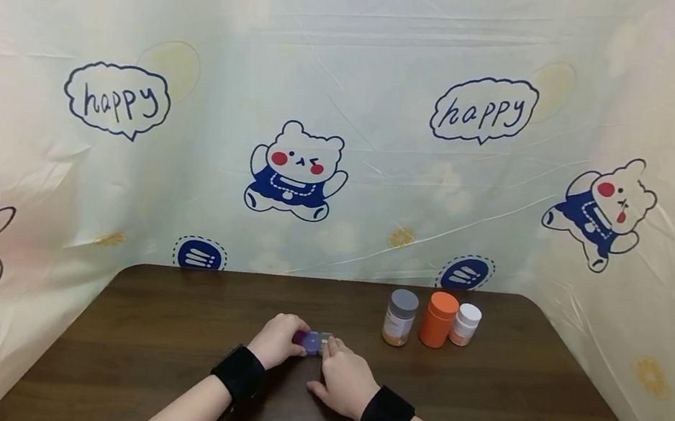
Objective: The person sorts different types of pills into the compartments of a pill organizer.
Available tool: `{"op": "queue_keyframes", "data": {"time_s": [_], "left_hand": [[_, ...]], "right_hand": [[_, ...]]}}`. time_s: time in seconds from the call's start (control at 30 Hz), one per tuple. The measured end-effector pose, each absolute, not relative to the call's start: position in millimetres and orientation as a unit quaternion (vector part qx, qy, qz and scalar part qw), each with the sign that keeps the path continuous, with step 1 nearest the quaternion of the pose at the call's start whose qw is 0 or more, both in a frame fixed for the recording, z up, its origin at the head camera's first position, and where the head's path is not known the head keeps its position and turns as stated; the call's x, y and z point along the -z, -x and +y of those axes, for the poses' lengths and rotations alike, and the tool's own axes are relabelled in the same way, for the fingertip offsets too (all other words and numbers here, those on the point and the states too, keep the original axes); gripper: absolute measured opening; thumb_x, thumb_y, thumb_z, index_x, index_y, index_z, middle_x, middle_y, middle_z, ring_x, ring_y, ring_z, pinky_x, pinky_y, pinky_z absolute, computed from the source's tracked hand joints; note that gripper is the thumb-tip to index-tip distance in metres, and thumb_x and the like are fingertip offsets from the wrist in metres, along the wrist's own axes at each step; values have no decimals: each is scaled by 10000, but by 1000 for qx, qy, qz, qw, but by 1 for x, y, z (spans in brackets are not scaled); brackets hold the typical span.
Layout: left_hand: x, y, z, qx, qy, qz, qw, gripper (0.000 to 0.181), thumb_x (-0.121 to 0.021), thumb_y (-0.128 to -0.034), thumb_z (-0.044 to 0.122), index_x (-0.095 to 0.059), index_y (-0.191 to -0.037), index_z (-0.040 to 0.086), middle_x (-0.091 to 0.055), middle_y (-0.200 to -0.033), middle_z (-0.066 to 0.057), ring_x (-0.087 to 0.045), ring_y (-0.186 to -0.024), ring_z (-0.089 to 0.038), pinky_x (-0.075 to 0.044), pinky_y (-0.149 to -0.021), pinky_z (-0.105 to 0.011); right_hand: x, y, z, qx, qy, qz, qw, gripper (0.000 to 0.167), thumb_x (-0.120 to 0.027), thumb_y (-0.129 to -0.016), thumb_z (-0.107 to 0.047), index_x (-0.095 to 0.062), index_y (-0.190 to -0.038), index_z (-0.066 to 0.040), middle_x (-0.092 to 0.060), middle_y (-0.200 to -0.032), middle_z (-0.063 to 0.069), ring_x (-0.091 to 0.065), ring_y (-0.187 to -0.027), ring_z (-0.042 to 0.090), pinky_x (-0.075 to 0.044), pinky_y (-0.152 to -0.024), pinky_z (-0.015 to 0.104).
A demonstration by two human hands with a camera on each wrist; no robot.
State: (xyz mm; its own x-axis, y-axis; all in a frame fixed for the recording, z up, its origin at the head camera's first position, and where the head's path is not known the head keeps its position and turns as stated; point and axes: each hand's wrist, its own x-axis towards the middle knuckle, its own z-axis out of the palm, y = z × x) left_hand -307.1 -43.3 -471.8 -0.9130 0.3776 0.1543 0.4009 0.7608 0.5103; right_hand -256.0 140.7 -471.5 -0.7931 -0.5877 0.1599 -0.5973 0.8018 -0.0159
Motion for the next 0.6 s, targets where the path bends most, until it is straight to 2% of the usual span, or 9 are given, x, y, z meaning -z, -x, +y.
{"op": "queue_keyframes", "data": {"time_s": [0.13, 0.2, 0.37, 0.6], "left_hand": [[472, 308, -43, 280, 204, -938, 11, 300, -834, -805, 91, -741, -1074, -3, -734, -1017, -131, -645, -871, -211, -578, -844, -398], [471, 308, -43, 287, 201, -937, 5, 310, -834, -803, 86, -735, -1083, -5, -730, -1032, -138, -651, -890, -222, -578, -855, -407], [470, 304, -43, 287, 205, -936, 14, 400, -857, -775, 75, -705, -1133, -19, -713, -1100, -165, -665, -979, -272, -570, -896, -429], [464, 305, -44, 276, 202, -939, 28, 443, -878, -726, 20, -696, -1122, -59, -696, -1053, -177, -640, -927, -270, -569, -859, -415]], "right_hand": [[470, 259, 140, -41, -313, -947, 65, 619, -744, -892, -413, -647, -1268, 69, -635, -1340, 261, -642, -1239, 348, -570, -943, 432], [470, 262, 140, -50, -311, -947, 65, 559, -756, -889, -376, -666, -1240, 50, -672, -1289, 233, -680, -1177, 321, -583, -915, 424], [472, 269, 140, -64, -315, -941, 104, 356, -770, -883, -287, -716, -1117, -24, -736, -1109, 123, -717, -1026, 239, -598, -879, 400], [473, 285, 135, -71, -372, -911, 161, 308, -770, -893, -202, -722, -1150, -39, -717, -1210, 125, -673, -1188, 290, -560, -970, 421]]}}
